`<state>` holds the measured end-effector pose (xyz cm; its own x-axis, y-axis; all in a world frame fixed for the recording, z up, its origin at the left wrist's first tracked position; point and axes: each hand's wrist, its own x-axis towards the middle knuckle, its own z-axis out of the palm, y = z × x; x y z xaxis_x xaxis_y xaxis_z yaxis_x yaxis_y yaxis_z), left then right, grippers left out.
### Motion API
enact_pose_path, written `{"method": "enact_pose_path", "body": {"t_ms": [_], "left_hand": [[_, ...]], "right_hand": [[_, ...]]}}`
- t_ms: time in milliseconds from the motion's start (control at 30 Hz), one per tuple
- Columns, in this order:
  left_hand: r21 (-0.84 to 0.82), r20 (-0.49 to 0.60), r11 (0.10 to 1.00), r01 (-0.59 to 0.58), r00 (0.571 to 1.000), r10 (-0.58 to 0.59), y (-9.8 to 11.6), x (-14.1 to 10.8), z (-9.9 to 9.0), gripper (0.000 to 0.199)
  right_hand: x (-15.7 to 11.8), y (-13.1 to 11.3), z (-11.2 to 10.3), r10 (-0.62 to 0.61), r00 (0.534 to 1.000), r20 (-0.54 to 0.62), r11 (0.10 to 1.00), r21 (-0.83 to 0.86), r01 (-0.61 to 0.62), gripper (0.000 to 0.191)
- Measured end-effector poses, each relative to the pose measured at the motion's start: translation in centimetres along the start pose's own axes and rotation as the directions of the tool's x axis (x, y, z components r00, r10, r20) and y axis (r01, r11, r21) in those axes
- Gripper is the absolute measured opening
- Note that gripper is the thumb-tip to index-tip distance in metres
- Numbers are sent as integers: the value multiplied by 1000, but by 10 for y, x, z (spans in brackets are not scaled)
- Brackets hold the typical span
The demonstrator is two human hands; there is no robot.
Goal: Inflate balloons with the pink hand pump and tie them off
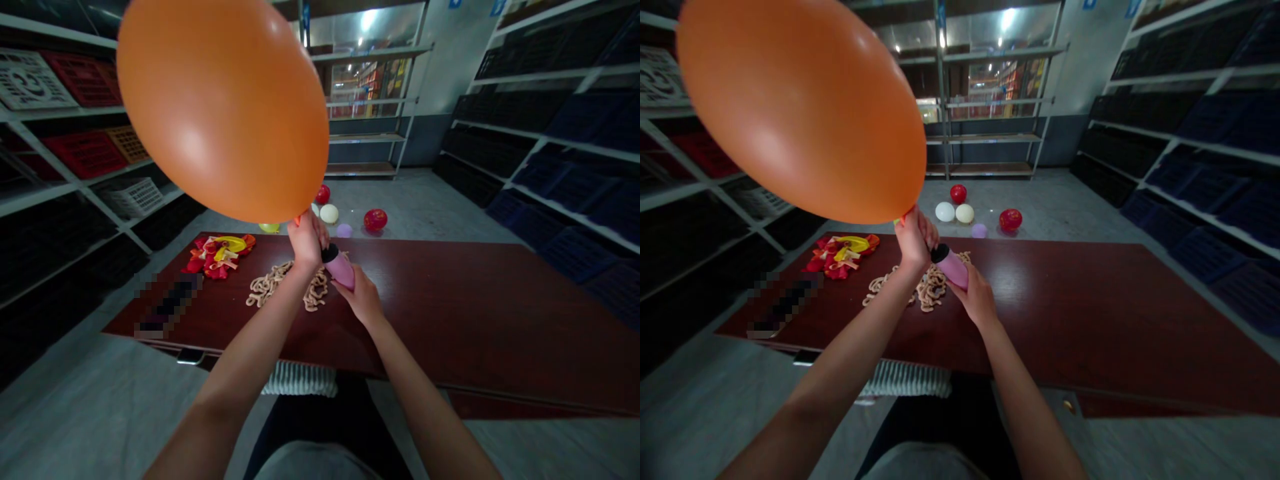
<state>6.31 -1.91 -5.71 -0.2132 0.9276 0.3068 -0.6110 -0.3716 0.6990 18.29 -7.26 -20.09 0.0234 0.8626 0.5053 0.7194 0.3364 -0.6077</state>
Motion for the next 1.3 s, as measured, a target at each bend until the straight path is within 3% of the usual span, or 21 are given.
{"method": "enact_pose_path", "body": {"t_ms": [300, 533, 700, 833, 933, 1067, 1200, 1300], "left_hand": [[-47, -118, 998, -48, 992, 43, 44, -4, -54, 57], [-86, -195, 991, -107, 977, 89, 92, -4, -89, 53], [-62, -246, 990, -128, 963, 109, 131, 2, -96, 55], [-36, -225, 988, -151, 964, 139, 149, 9, -81, 56], [-8, -186, 984, -179, 967, 175, 144, 13, -58, 57], [30, -86, 980, -198, 976, 200, 121, 23, -21, 57], [49, -13, 988, -146, 989, 147, 83, 34, 4, 54], [64, -4, 995, -79, 997, 80, 47, 33, 7, 55]], "right_hand": [[-5, -4, 7, -212, 974, 83, 966, -132, 221, 55], [-7, -7, 7, -259, 955, 147, 946, -160, 281, 53], [-7, -9, 6, -262, 950, 170, 945, -154, 288, 49], [-9, -10, 6, -254, 953, 166, 949, -149, 279, 49], [-11, -9, 5, -233, 962, 141, 954, -159, 254, 48], [-12, -5, 6, -175, 980, 92, 957, -220, 191, 49], [-10, -1, 6, -144, 988, 52, 958, -244, 152, 52], [-8, -1, 5, -117, 993, 32, 963, -239, 121, 50]]}}
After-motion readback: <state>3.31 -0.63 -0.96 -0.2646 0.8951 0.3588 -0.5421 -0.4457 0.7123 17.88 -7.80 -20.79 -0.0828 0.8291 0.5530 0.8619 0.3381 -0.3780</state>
